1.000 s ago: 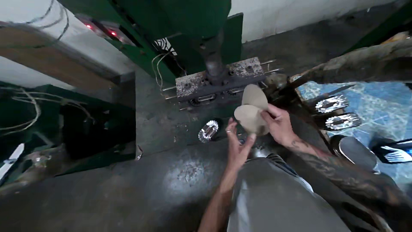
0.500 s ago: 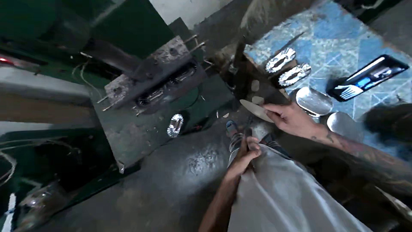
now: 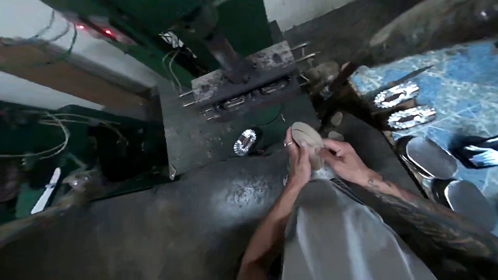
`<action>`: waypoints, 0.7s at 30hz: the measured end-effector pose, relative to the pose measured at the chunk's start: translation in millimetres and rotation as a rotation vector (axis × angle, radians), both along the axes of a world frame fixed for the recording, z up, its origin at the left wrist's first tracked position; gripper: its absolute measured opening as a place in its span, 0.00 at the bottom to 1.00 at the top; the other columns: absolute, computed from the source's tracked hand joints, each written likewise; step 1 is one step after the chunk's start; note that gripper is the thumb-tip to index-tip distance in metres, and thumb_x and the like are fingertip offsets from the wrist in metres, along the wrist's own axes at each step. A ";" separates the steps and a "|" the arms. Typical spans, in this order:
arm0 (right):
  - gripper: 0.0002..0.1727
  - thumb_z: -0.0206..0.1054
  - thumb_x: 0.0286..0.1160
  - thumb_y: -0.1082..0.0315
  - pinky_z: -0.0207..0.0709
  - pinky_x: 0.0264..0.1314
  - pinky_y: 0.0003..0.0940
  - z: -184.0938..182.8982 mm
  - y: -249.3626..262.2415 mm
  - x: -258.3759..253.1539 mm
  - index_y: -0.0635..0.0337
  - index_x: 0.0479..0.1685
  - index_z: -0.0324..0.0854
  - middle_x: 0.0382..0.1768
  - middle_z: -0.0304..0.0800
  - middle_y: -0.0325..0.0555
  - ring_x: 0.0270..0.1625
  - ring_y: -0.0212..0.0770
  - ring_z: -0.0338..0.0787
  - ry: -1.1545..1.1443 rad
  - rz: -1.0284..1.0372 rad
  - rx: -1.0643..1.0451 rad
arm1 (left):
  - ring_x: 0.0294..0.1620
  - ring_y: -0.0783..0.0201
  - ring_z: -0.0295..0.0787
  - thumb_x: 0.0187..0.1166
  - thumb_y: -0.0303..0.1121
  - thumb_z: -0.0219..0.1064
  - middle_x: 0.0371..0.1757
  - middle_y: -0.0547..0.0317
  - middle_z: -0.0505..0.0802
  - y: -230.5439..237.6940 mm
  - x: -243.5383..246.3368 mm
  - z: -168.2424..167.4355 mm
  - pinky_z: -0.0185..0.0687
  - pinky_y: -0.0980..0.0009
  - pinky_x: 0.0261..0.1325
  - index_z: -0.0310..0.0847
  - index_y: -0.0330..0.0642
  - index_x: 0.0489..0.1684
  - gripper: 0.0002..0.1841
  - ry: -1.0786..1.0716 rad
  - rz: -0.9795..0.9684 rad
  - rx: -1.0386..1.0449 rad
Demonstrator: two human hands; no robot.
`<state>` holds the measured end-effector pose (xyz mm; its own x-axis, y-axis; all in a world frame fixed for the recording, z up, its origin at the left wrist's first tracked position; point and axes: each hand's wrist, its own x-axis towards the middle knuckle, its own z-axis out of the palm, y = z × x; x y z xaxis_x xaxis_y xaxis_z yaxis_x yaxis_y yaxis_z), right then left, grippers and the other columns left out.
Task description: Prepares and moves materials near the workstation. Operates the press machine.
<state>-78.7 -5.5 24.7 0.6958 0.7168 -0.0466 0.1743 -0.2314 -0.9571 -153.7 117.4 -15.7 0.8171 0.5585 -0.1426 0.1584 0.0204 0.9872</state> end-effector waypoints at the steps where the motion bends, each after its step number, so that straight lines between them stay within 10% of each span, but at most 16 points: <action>1: 0.16 0.57 0.84 0.71 0.86 0.48 0.32 3.8 17.2 4.9 0.61 0.58 0.91 0.42 0.96 0.45 0.41 0.32 0.92 -0.238 0.046 -0.036 | 0.92 0.56 0.55 0.87 0.67 0.33 0.93 0.39 0.56 19.7 0.8 -2.0 0.54 0.55 0.91 0.33 0.40 0.97 0.46 0.028 -0.021 0.023; 4: 0.23 0.67 0.75 0.78 0.90 0.48 0.54 -2.3 72.9 39.9 0.52 0.68 0.86 0.60 0.91 0.62 0.54 0.61 0.95 -0.930 0.251 -0.147 | 0.91 0.48 0.57 0.92 0.51 0.32 0.91 0.41 0.63 85.8 -8.2 -18.4 0.54 0.47 0.90 0.52 0.37 0.93 0.35 0.192 0.096 0.270; 9: 0.29 0.60 0.82 0.80 0.74 0.77 0.65 -32.2 164.6 117.1 0.53 0.83 0.71 0.76 0.76 0.74 0.80 0.76 0.75 -1.036 0.381 -0.591 | 0.83 0.35 0.69 0.79 0.42 0.68 0.79 0.39 0.80 183.3 -43.1 -91.5 0.59 0.33 0.81 0.86 0.42 0.67 0.22 0.381 0.043 0.950; 14: 0.32 0.60 0.81 0.79 0.68 0.81 0.66 -31.2 264.9 42.9 0.62 0.87 0.65 0.73 0.75 0.79 0.77 0.77 0.75 -0.849 0.328 -0.608 | 0.91 0.29 0.52 0.69 0.50 0.77 0.88 0.28 0.65 201.7 -47.7 -118.7 0.47 0.37 0.90 0.88 0.43 0.64 0.28 0.596 -0.175 1.005; 17: 0.24 0.55 0.87 0.72 0.76 0.66 0.67 -12.0 315.7 26.9 0.69 0.80 0.70 0.62 0.85 0.73 0.66 0.72 0.85 -0.677 0.501 -0.699 | 0.82 0.31 0.69 0.75 0.42 0.74 0.78 0.30 0.78 205.4 -46.1 -112.8 0.63 0.41 0.84 0.90 0.41 0.62 0.21 0.641 -0.201 0.955; 21: 0.28 0.66 0.81 0.65 0.77 0.63 0.71 23.4 257.7 73.9 0.56 0.82 0.74 0.67 0.83 0.69 0.67 0.72 0.84 -0.638 0.719 -0.736 | 0.63 0.36 0.90 0.88 0.34 0.62 0.65 0.38 0.91 215.1 -48.9 -99.9 0.82 0.41 0.69 0.80 0.53 0.79 0.21 0.699 -0.263 0.934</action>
<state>-4.8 252.2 48.1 0.1957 0.8953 -0.4001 0.8795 -0.3408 -0.3323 -202.6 332.5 -115.6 0.8290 0.5101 -0.2293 0.5588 -0.7726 0.3014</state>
